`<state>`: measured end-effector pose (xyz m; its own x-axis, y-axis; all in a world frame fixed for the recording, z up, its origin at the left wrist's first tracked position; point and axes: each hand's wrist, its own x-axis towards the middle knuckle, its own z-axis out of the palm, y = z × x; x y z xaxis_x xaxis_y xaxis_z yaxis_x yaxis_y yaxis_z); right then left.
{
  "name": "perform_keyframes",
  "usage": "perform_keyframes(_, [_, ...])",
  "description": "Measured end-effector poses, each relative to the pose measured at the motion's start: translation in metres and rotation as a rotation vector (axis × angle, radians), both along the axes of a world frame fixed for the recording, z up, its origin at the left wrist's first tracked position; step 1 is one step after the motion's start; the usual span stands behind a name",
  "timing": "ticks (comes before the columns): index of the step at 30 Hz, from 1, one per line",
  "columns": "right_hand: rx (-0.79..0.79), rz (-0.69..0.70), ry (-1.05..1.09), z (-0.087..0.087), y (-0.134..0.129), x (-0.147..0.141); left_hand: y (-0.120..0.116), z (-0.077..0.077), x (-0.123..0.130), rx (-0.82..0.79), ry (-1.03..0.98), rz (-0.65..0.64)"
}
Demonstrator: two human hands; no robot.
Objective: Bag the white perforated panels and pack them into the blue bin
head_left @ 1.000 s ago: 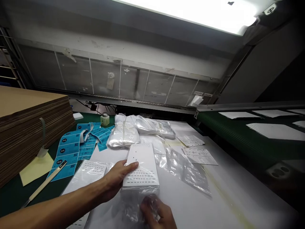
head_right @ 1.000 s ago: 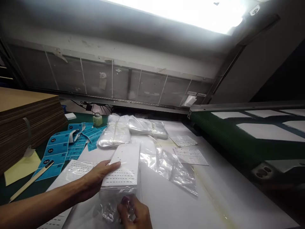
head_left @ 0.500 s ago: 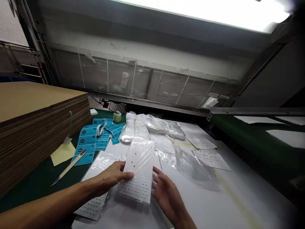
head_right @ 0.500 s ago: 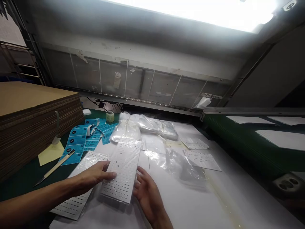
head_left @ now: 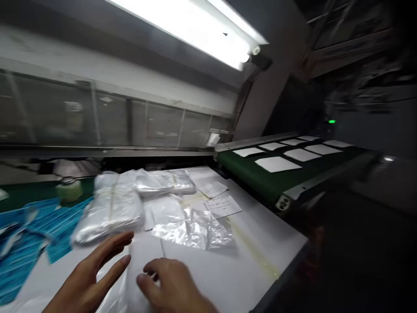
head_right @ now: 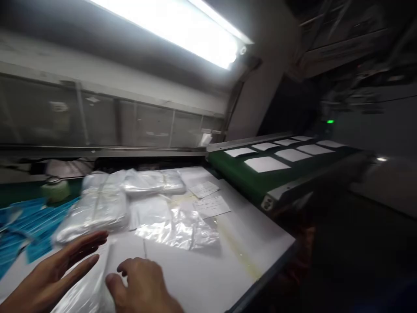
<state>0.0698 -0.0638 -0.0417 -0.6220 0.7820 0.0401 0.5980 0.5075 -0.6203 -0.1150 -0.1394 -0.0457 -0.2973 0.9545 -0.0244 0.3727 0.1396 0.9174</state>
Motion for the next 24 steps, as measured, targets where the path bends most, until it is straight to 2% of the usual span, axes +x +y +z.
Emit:
perform_keyframes(2, [0.162,-0.077,-0.137,0.045,0.051,0.045,0.044,0.008,0.018,0.026,0.013,-0.110])
perform_keyframes(6, [0.344,-0.422,-0.276,0.139,0.183,0.150,0.157,0.044,0.083,0.187,0.068,-0.369])
perform_keyframes(8, [0.409,-0.540,-0.375,0.170,0.248,0.195,0.227,0.062,0.123,0.312,0.132,-0.471])
perform_keyframes(9, [0.426,-0.579,-0.427,0.180,0.278,0.214,0.265,0.070,0.142,0.387,0.195,-0.505])
perform_keyframes(11, [0.434,-0.631,-0.522,0.188,0.328,0.244,0.345,0.083,0.181,0.525,0.385,-0.530])
perform_keyframes(14, [0.404,-0.667,-0.639,0.179,0.385,0.276,0.456,0.096,0.233,0.586,0.443,-0.519])
perform_keyframes(17, [0.347,-0.682,-0.740,0.168,0.423,0.301,0.535,0.102,0.272,0.625,0.465,-0.503])
perform_keyframes(20, [0.321,-0.638,-0.813,0.169,0.439,0.314,0.578,0.106,0.294,0.602,0.467,-0.484])
perform_keyframes(22, [0.359,-0.607,-0.844,0.173,0.436,0.316,0.591,0.110,0.299,0.542,0.452,-0.453])
perform_keyframes(24, [0.436,-0.599,-0.865,0.178,0.425,0.314,0.594,0.116,0.299,0.490,0.416,-0.392])
